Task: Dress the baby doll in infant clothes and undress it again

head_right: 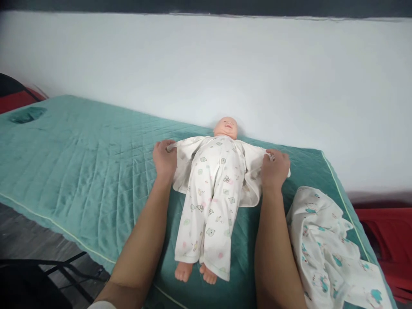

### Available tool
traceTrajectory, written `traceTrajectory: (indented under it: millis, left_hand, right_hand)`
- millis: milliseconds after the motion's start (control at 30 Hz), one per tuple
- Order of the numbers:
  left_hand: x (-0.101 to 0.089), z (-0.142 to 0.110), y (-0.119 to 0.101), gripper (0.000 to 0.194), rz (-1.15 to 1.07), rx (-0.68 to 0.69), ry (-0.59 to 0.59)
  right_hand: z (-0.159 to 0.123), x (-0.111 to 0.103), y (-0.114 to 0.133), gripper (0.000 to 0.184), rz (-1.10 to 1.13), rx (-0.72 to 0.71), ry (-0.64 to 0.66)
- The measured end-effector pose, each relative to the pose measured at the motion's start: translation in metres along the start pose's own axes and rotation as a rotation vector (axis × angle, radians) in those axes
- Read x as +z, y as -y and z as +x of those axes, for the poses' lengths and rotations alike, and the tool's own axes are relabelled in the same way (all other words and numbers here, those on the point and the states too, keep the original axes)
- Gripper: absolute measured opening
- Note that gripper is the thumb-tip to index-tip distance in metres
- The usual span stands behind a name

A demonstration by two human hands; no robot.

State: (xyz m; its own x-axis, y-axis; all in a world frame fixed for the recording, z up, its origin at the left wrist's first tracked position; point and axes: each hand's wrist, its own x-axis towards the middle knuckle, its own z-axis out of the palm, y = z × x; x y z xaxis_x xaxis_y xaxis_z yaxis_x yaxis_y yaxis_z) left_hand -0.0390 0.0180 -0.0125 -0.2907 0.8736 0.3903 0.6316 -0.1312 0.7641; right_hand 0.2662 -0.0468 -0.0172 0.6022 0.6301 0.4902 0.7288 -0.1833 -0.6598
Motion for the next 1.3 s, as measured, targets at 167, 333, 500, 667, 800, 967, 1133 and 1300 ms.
traceTrajectory:
  millis: [167, 333, 500, 667, 800, 967, 1133, 1300]
  left_hand:
    - [0.023, -0.007, -0.001, 0.029, 0.233, 0.375, 0.134]
    - [0.031, 0.006, 0.01, 0.036, 0.374, 0.461, 0.264]
    - [0.016, 0.033, 0.043, 0.031, 0.382, 0.267, 0.276]
    - [0.013, 0.036, 0.059, 0.033, 0.276, 0.063, 0.265]
    - [0.018, 0.037, 0.058, 0.033, 0.2, 0.022, 0.295]
    - [0.02, 0.039, 0.055, 0.032, 0.134, 0.001, 0.289]
    - [0.021, 0.038, 0.054, 0.027, 0.147, 0.099, 0.281]
    - [0.021, 0.036, 0.05, 0.028, 0.229, 0.162, 0.285]
  right_hand:
    - [-0.003, 0.016, -0.006, 0.034, -0.075, -0.322, 0.194]
    - [-0.015, 0.024, 0.0, 0.049, -0.243, -0.355, 0.358]
    - [-0.008, 0.026, -0.019, 0.052, -0.139, -0.037, 0.151]
    - [-0.007, 0.029, -0.019, 0.051, -0.017, -0.045, 0.073]
    - [-0.019, 0.019, 0.032, 0.043, 0.076, -0.171, 0.106]
    - [-0.023, 0.03, 0.125, 0.029, 0.012, -0.605, 0.595]
    - [-0.013, 0.087, 0.178, 0.032, -0.376, -1.002, 0.966]
    - [-0.013, 0.128, 0.192, 0.047, -0.542, -1.034, 1.083]
